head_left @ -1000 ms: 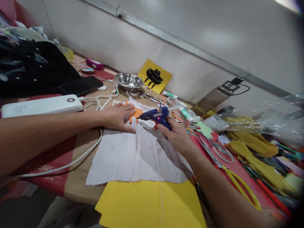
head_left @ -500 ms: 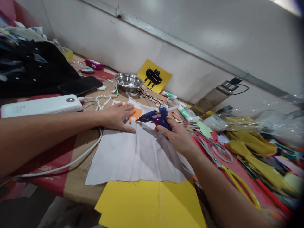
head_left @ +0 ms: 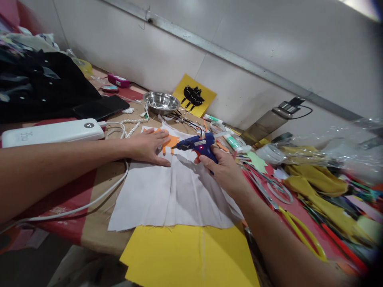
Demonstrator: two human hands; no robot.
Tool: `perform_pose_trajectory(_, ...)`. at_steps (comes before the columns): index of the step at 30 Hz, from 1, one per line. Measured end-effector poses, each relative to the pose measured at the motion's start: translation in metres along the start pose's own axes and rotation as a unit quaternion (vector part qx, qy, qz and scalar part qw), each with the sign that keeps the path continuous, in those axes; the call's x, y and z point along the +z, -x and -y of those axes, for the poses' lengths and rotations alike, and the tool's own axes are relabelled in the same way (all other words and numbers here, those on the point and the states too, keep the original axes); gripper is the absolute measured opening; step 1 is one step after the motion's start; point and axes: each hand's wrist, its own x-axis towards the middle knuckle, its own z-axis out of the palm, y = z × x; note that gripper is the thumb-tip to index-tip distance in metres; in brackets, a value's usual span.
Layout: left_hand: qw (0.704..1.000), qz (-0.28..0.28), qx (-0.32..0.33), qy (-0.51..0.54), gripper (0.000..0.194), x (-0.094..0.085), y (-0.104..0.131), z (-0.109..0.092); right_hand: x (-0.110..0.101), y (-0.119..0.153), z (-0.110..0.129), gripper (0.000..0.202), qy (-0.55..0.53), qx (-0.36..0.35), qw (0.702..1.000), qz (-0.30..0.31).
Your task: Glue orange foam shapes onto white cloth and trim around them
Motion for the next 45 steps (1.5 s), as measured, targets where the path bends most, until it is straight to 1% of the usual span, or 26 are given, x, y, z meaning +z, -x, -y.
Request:
perform_pose_trajectory(4,1.000,-0.006,0.003,-0.002,0.108,0.001,-0.001,0.001,0.010,0.001,0.000,0.023,-0.028,0.006,1.000,-0.007)
perform_pose_trajectory(7,1.000,-0.006,0.003,-0.004,0.108,0.001,0.000,0.000,0.014,0.001,0.002,0.023,-0.043,-0.014,0.999,-0.004)
perform_pose_trajectory(11,1.000,-0.004,0.008,-0.002,0.108,-0.001,0.000,-0.001,0.018,0.001,0.002,0.024,-0.022,-0.032,0.999,-0.012)
perform_pose_trajectory(14,1.000,-0.004,0.005,0.002,0.108,0.000,0.000,0.000,0.020,0.002,0.001,0.024,0.003,-0.034,0.999,-0.003)
perform_pose_trajectory(17,1.000,-0.001,0.008,0.002,0.106,0.001,-0.001,0.002,0.019,0.004,0.002,0.023,0.014,-0.025,1.000,0.008)
perform_pose_trajectory(20,1.000,-0.001,0.010,0.000,0.106,0.002,-0.002,0.003,0.015,0.005,0.004,0.019,-0.003,-0.012,1.000,0.015)
perform_pose_trajectory(23,1.000,-0.001,0.005,0.000,0.108,0.001,-0.002,0.002,0.012,0.004,0.005,0.019,-0.008,-0.012,1.000,0.000)
perform_pose_trajectory(26,1.000,0.003,0.000,0.000,0.109,-0.001,0.000,-0.001,0.012,0.003,0.004,0.022,0.009,-0.014,1.000,-0.024)
perform_pose_trajectory(28,1.000,0.003,0.000,0.001,0.108,-0.002,0.001,-0.002,0.013,0.002,0.002,0.024,0.011,-0.017,0.999,-0.028)
perform_pose_trajectory(32,1.000,-0.001,0.001,0.002,0.108,-0.001,0.000,-0.001,0.012,0.002,0.000,0.022,0.033,-0.017,0.999,-0.017)
perform_pose_trajectory(37,1.000,0.008,0.003,0.005,0.107,-0.001,0.000,0.000,0.006,0.006,-0.002,0.029,0.069,0.017,0.997,0.002)
perform_pose_trajectory(39,1.000,0.006,0.004,0.007,0.108,-0.001,0.000,0.000,0.006,0.007,-0.003,0.031,0.066,0.023,0.998,-0.004)
perform_pose_trajectory(42,1.000,0.000,0.009,0.007,0.108,0.000,0.000,0.001,0.009,0.005,-0.002,0.033,0.057,0.004,0.998,-0.028)
perform_pose_trajectory(45,1.000,-0.004,0.010,0.002,0.108,0.001,0.000,0.002,0.012,0.003,-0.001,0.037,0.067,-0.018,0.997,-0.034)
